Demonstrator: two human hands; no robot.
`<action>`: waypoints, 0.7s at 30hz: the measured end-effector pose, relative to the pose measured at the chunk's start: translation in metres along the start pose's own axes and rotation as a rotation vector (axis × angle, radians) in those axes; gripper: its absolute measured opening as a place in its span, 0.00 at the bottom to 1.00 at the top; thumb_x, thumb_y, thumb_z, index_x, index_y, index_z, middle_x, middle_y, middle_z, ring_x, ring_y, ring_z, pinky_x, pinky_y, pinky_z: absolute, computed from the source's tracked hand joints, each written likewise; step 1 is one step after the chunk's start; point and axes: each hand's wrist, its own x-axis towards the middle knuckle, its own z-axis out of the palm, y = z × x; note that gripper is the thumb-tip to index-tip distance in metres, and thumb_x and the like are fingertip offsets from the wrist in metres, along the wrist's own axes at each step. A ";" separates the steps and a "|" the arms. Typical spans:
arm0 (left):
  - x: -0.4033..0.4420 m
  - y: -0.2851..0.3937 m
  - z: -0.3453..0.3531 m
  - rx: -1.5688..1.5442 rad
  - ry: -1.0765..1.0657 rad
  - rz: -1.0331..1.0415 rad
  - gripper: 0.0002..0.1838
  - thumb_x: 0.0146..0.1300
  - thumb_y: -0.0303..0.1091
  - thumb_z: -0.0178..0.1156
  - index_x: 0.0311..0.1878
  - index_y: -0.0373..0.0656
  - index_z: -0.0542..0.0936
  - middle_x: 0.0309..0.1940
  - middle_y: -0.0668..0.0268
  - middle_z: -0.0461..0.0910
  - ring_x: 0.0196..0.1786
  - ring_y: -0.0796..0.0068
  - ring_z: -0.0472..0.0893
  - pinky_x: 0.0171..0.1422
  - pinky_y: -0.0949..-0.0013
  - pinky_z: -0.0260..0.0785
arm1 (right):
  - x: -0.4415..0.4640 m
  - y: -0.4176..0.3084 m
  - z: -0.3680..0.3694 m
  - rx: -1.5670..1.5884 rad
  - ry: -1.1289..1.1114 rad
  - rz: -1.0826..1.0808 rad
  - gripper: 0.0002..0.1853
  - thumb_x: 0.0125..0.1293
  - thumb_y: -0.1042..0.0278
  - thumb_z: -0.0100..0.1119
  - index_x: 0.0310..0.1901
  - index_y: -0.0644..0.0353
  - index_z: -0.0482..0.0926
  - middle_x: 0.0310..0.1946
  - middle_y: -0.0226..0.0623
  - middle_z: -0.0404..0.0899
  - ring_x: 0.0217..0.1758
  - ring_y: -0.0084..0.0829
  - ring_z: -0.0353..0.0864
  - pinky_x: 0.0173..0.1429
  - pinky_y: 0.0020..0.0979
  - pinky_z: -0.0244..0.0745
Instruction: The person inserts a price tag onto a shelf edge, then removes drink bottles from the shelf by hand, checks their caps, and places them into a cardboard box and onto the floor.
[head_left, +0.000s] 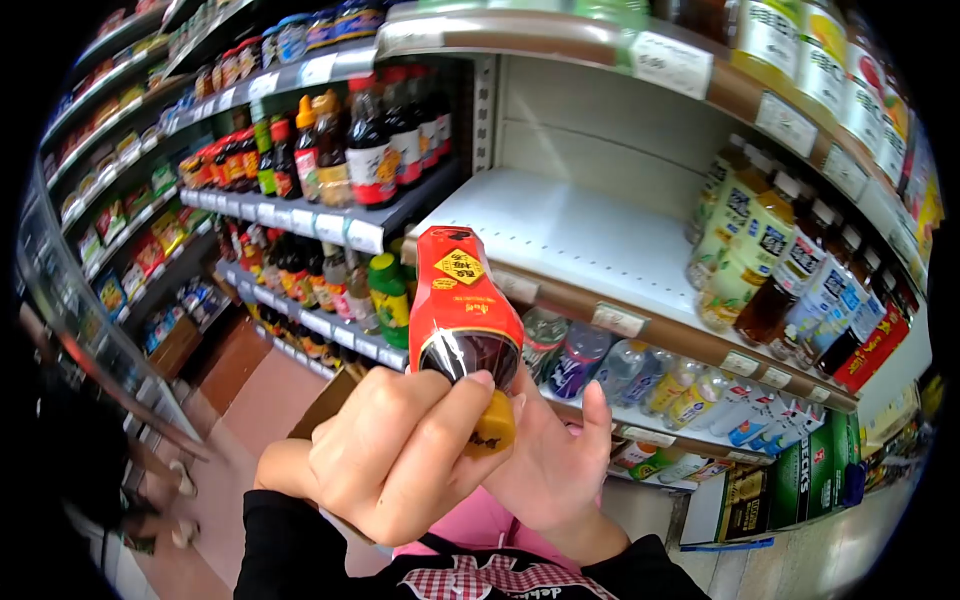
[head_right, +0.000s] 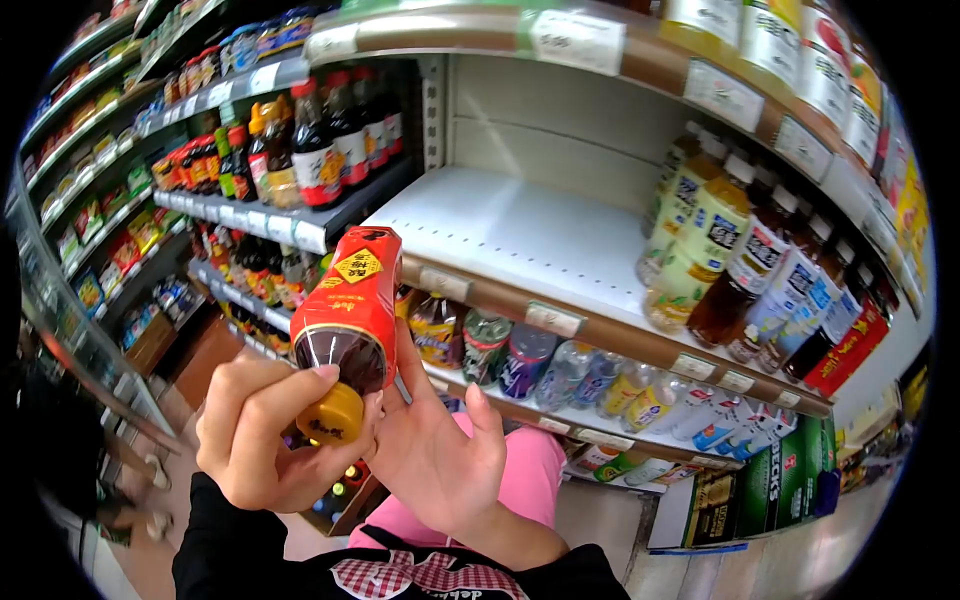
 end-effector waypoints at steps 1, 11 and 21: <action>-0.004 -0.002 -0.003 -0.001 -0.006 -0.041 0.22 0.38 0.25 0.79 0.40 0.38 0.82 0.31 0.60 0.76 0.29 0.69 0.78 0.29 0.70 0.71 | 0.001 0.005 -0.002 0.027 0.026 0.043 0.43 0.66 0.38 0.49 0.78 0.44 0.46 0.70 0.31 0.61 0.71 0.28 0.62 0.75 0.36 0.54; -0.072 -0.053 -0.001 -0.020 -0.192 -0.605 0.15 0.45 0.27 0.71 0.34 0.40 0.76 0.29 0.63 0.72 0.26 0.62 0.78 0.29 0.66 0.71 | 0.016 0.062 -0.066 0.409 0.274 0.317 0.32 0.72 0.46 0.47 0.69 0.60 0.62 0.65 0.44 0.65 0.73 0.46 0.59 0.81 0.45 0.47; -0.193 -0.108 0.053 -0.050 -0.295 -0.975 0.12 0.40 0.25 0.69 0.28 0.33 0.76 0.24 0.57 0.74 0.27 0.62 0.78 0.33 0.64 0.70 | 0.014 0.109 -0.184 0.307 0.625 0.391 0.29 0.71 0.48 0.51 0.61 0.65 0.64 0.62 0.58 0.66 0.72 0.54 0.61 0.79 0.49 0.51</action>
